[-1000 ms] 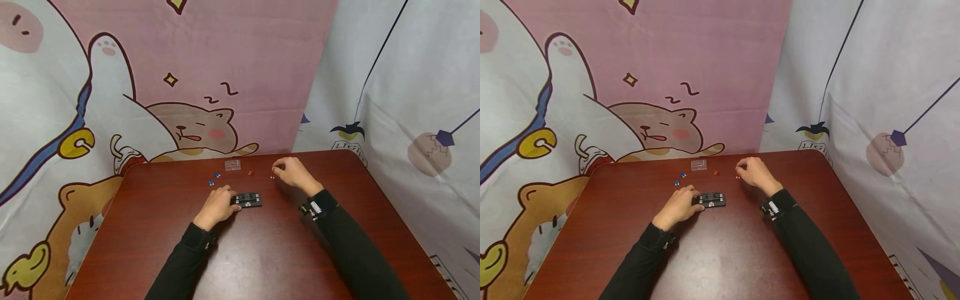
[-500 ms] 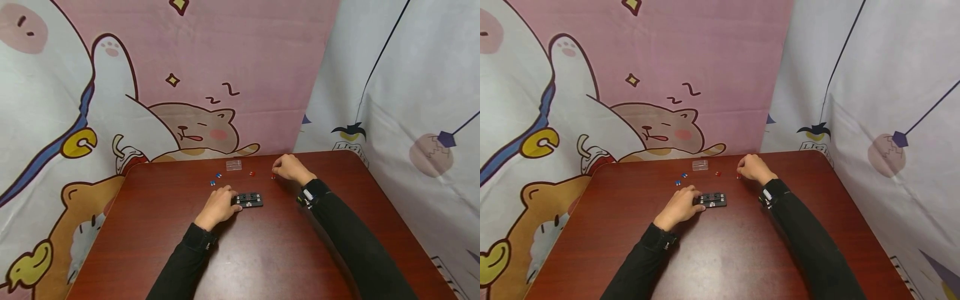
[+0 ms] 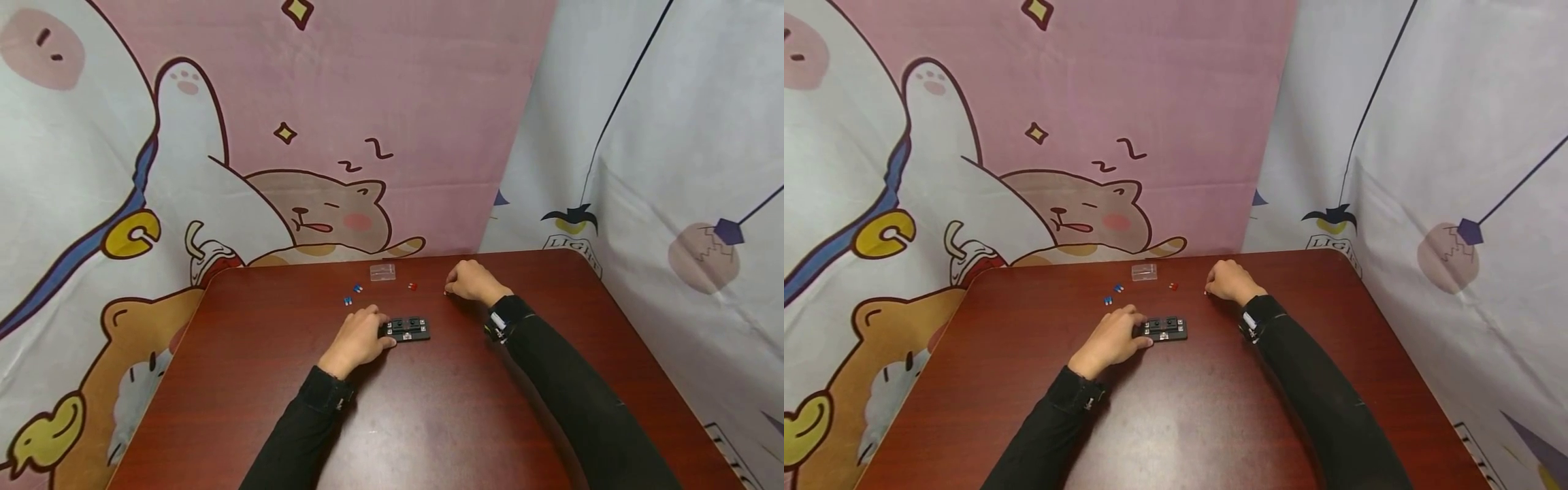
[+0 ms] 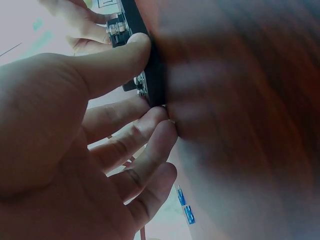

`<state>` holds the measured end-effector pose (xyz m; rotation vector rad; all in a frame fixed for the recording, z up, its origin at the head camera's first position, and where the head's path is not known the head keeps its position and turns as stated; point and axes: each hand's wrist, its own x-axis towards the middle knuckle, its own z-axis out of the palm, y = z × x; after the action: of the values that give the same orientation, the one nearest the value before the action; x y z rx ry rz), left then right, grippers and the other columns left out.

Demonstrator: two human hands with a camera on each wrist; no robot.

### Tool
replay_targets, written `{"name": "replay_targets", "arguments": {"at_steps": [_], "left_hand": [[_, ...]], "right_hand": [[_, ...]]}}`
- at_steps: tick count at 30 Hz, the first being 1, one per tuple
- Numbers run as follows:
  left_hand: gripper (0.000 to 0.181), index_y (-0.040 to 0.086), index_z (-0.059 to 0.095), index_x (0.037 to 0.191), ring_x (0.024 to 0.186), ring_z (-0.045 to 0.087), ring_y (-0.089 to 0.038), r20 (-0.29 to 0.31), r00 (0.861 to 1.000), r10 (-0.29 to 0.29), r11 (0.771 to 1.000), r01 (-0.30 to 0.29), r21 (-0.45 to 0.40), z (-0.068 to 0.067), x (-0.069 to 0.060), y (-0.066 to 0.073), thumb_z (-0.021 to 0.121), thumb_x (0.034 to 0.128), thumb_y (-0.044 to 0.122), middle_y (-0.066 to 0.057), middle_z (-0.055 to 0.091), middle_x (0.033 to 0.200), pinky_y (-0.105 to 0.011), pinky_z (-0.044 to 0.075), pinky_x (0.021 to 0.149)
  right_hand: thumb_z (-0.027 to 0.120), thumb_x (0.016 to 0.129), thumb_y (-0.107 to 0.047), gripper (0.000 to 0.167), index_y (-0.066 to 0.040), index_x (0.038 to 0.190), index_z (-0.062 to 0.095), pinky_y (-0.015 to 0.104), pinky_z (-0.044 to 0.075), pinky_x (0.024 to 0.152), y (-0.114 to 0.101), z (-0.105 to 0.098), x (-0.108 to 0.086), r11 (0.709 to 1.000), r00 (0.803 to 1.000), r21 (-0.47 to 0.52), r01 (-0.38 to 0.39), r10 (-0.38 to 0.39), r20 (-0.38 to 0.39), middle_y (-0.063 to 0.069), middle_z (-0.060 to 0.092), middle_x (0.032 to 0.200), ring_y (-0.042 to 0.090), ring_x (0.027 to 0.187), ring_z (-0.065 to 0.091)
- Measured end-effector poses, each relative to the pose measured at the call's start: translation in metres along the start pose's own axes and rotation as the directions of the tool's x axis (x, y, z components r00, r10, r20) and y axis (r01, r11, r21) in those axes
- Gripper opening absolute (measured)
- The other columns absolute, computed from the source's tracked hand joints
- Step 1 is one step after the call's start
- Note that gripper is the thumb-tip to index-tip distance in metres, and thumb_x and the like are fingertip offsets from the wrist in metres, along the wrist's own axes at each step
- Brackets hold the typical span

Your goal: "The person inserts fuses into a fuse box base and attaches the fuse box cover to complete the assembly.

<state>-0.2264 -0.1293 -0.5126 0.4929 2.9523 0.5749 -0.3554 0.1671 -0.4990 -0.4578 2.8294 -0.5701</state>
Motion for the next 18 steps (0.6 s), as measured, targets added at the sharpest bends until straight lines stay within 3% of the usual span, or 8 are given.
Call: {"name": "replay_targets", "arguments": {"at_steps": [9,18], "left_hand": [[0.051,0.010,0.075,0.140,0.111,0.066,-0.029,-0.002,1.000,0.007,1.000,-0.007,0.005,0.0009,0.0005,-0.0008,0.085,0.0990,0.038,-0.009,0.069,0.126,-0.049,0.051,0.104],[0.051,0.008,0.075,0.139,0.109,0.063,-0.028,-0.005,1.000,0.009,1.000,-0.009,-0.005,0.0013,-0.0002,-0.0002,0.086,0.0984,0.036,-0.009,0.069,0.126,-0.049,0.050,0.103]], "right_hand": [[0.075,0.102,-0.018,0.015,-0.012,0.106,0.088,0.054,0.059,0.103,0.0032,0.0040,0.0011,0.999,0.999,-0.020,0.041,-0.041,-0.031,0.009,0.084,0.114,0.030,0.108,0.075],[0.076,0.101,-0.017,0.013,-0.013,0.101,0.089,0.054,0.061,0.100,0.0000,0.0097,0.0020,0.996,0.995,-0.089,0.021,-0.029,-0.092,0.008,0.084,0.111,0.030,0.105,0.075]]}}
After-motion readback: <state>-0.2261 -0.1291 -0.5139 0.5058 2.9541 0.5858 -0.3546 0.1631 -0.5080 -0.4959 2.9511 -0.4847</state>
